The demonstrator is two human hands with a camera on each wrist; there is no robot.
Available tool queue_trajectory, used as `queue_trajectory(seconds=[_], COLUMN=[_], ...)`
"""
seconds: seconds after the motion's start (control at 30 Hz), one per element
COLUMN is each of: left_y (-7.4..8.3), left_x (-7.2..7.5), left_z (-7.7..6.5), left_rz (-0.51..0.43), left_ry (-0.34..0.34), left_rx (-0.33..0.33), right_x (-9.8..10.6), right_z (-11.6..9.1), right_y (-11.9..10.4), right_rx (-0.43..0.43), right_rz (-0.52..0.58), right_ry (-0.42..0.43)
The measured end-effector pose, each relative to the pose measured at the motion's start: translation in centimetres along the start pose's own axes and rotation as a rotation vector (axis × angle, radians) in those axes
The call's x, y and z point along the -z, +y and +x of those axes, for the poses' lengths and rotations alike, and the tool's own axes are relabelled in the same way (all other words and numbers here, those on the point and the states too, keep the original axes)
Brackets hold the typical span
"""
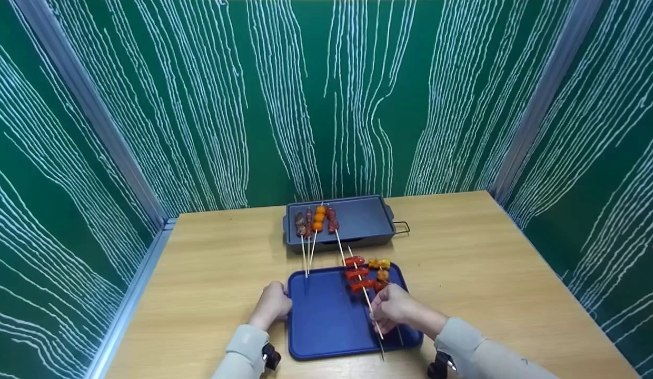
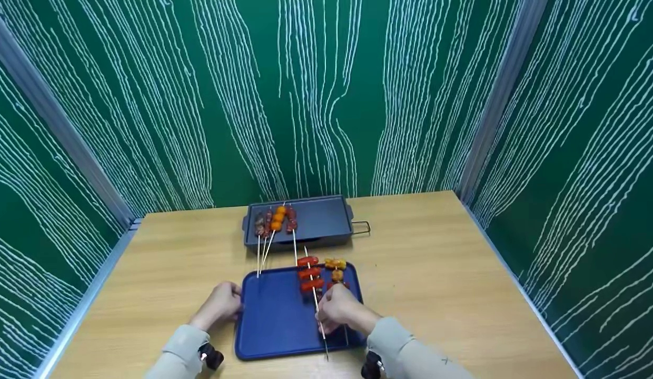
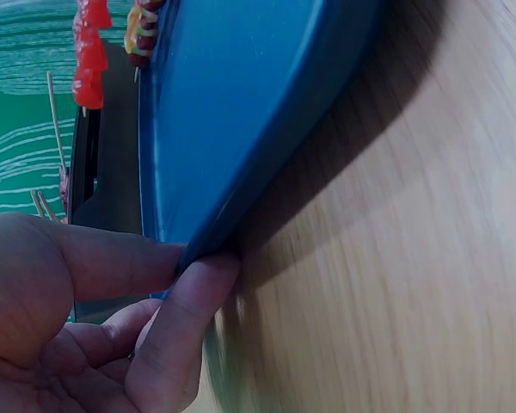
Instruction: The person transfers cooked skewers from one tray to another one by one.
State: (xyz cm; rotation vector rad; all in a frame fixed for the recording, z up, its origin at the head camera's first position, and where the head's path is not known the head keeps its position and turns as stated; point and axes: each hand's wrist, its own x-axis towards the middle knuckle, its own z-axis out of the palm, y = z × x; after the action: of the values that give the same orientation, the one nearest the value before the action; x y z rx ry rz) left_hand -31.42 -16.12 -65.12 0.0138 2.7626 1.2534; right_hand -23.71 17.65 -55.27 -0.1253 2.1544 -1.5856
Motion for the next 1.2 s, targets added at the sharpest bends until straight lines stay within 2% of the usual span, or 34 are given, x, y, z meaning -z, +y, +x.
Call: queue_trajectory(seconds=[0.17, 0.5, 1.0, 1.2], left_y=[-0.9, -0.7, -0.6, -0.6], left_x=[-0.4, -0.5, -0.3, -0.2], left_z=[0.5, 0.6, 0.4, 0.4], left_rz=[0.008, 0.0, 0.017, 0.018], left_ry=[0.018, 0.008, -0.012, -0.001], left_rx=[-0.016, 0.018, -0.008, -0.014], right_x=[-0.7, -2.1, -3.6, -4.0], right_z=[0.1, 0.4, 0.9, 0.8], right_y=[0.3, 0.5, 1.1, 1.1], right_rx=[-0.023, -0.039, -0.088, -0.09], right_rz=[-0.008, 0.002, 0.083, 0.045], right_ry=[0.003, 0.015, 0.024, 0.065])
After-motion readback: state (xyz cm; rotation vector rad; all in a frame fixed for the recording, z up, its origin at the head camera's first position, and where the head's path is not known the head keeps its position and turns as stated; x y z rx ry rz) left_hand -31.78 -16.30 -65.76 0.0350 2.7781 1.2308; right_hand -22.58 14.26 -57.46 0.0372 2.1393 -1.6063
